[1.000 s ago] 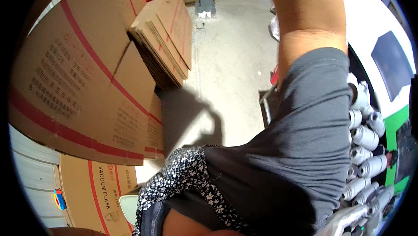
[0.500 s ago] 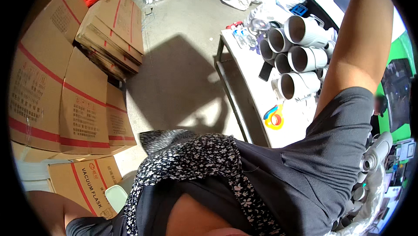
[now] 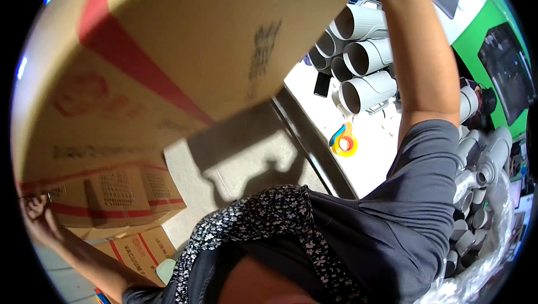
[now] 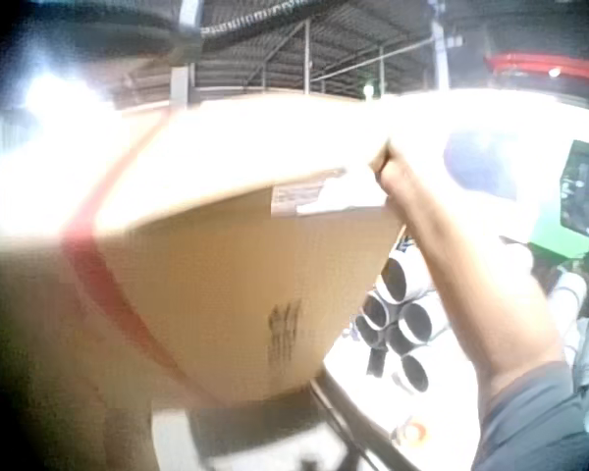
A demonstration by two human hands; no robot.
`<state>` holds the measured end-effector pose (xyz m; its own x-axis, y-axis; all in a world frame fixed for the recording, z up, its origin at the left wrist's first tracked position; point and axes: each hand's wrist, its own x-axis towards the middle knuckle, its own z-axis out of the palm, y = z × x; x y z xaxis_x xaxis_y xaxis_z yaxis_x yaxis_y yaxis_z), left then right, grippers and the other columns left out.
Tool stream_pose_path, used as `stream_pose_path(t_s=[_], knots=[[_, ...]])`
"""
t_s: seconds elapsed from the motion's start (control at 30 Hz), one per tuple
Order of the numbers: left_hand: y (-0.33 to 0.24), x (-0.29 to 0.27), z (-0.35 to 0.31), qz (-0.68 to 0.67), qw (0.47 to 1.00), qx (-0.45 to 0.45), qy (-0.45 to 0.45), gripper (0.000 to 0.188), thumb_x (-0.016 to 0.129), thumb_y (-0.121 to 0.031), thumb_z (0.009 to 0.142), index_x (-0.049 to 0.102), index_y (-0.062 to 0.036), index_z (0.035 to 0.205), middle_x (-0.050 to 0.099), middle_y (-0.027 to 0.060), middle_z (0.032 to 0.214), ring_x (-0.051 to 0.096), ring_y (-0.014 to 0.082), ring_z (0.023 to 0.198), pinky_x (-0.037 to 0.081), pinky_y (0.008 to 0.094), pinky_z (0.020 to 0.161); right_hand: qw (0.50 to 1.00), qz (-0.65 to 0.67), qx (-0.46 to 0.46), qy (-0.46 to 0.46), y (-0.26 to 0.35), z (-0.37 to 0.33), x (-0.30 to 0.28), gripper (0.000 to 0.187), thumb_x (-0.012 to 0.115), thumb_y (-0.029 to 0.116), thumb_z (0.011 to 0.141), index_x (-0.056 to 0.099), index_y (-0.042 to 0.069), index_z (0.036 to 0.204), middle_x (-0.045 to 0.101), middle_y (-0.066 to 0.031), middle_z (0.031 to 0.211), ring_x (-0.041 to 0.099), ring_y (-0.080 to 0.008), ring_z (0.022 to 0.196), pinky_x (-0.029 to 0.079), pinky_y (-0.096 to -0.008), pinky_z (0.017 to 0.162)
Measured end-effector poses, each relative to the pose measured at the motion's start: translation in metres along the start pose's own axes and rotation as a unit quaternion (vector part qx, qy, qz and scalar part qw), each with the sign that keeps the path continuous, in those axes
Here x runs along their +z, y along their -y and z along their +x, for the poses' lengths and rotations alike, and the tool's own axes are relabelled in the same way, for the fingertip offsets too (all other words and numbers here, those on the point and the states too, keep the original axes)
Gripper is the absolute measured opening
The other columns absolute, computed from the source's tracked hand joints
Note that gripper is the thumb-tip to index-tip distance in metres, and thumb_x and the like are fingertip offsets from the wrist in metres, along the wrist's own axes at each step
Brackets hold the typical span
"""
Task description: The person picks up plastic flask bodies from a table, fits a black base onto each one, and then places them into plastic bags before putting them into a cardboard box.
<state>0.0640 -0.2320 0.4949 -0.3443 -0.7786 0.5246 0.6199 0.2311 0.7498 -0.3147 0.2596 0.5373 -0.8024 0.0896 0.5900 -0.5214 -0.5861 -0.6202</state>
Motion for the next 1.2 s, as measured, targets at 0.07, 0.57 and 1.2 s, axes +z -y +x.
stream_pose_path(t_s=[0.07,0.57,1.2], knots=[[0.046,-0.039,-0.001,0.037,0.993,-0.094,-0.061,0.02,0.054,-0.021,0.086,0.053,-0.0056,0.074,0.044,0.0013,0.064,0.044,0.0094,0.062,0.047,0.0273,0.065,0.999,-0.026,0.04,-0.008,-0.033,-0.016,-0.004,0.041,0.054,0.032,0.085,0.053,-0.005,0.103,0.058,-0.0163,0.101,0.056,-0.0252,0.092,0.044,-0.0354,0.08],[0.298,-0.277,-0.15,0.025,0.851,-0.452,-0.265,0.054,0.044,-0.045,0.088,0.04,-0.0078,0.126,0.042,0.0095,0.129,0.042,0.0278,0.116,0.037,0.0455,0.093,0.959,-0.19,0.21,0.026,-0.191,-0.213,0.093,0.021,0.058,0.023,0.084,0.053,0.005,0.075,0.052,0.0002,0.067,0.045,-0.0066,0.061,0.039,-0.0216,0.058],[0.41,-0.31,-0.221,0.186,0.655,-0.731,0.041,0.049,0.035,-0.043,0.091,0.041,-0.01,0.126,0.044,0.0125,0.125,0.043,0.0281,0.114,0.04,0.0497,0.087,0.681,0.017,0.201,0.704,-0.165,-0.372,0.272,0.04,0.051,0.018,0.08,0.048,-0.003,0.114,0.053,-0.0194,0.106,0.051,-0.0295,0.102,0.041,-0.0347,0.086]])
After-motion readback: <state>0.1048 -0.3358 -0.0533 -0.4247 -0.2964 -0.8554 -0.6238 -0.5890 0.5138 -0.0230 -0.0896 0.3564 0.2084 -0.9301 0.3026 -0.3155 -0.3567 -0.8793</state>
